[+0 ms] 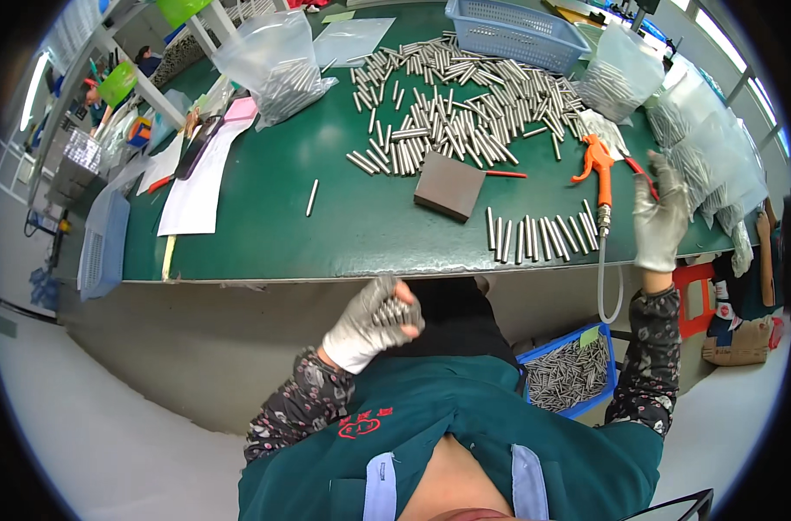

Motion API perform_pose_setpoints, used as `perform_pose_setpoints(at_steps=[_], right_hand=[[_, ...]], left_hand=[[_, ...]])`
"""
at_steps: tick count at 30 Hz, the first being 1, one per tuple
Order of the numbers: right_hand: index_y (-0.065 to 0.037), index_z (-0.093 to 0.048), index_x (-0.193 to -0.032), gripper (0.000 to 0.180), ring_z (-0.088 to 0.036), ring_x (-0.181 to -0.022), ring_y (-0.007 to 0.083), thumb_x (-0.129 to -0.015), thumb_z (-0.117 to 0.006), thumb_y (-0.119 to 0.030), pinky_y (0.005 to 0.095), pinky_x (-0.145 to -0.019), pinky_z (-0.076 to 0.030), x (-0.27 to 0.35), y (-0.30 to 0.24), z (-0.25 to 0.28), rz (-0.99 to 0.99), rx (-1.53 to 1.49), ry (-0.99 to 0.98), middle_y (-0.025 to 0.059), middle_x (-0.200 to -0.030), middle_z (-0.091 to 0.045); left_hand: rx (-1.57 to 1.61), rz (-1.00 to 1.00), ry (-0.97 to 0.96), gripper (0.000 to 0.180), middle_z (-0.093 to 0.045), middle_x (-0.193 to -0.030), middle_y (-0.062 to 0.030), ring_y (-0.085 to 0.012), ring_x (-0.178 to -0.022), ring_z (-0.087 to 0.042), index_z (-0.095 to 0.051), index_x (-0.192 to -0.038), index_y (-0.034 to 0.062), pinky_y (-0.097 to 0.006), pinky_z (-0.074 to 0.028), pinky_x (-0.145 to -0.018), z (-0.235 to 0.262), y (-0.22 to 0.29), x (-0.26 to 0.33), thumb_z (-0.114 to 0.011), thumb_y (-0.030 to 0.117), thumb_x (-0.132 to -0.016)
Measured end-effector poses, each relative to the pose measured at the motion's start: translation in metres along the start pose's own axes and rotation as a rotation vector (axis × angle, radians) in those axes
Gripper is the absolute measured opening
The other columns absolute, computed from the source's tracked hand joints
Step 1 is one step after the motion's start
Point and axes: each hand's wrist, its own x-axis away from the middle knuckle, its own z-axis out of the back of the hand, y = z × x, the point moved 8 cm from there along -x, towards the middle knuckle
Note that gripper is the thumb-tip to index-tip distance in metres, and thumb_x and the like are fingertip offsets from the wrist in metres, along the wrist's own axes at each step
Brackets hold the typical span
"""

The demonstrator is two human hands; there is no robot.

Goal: Manually sanding the ends of small metal tubes using a sanding block at an industrial workbench.

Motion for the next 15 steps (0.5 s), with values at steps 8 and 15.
perform_pose_setpoints(at_steps=[8, 15], right_hand=[[-0.006, -0.062, -0.093, 0.020, -0.061, -0.068, 0.0294, -0.074, -0.064, -0.012, 0.0390, -0.067, -0.048, 0.043, -0.193, -0.036, 0.150, -0.884, -0.502, 0.0125, -0.074, -0.063], [-0.006, -0.060, -0.106, 0.031, -0.066, -0.081, 0.0306, -0.079, -0.063, -0.020, 0.0361, -0.071, -0.051, 0.072, -0.207, -0.112, -0.220, -1.051, -0.695, 0.0157, -0.088, -0.067]], left_hand=[[-0.579, -0.446, 0.195, 0.055, -0.056, -0.088, -0.0030, -0.0109, -0.083, -0.055, -0.044, -0.116, 0.0054, -0.025, -0.045, -0.079, 0.021, 0.064, -0.074, -0.073, -0.003, -0.070], [-0.636, -0.311, 0.226, 0.094, -0.059, -0.089, -0.0013, -0.0095, -0.085, -0.056, -0.026, -0.142, 0.0104, -0.024, -0.046, -0.078, 0.035, 0.046, -0.089, -0.076, -0.002, -0.064]])
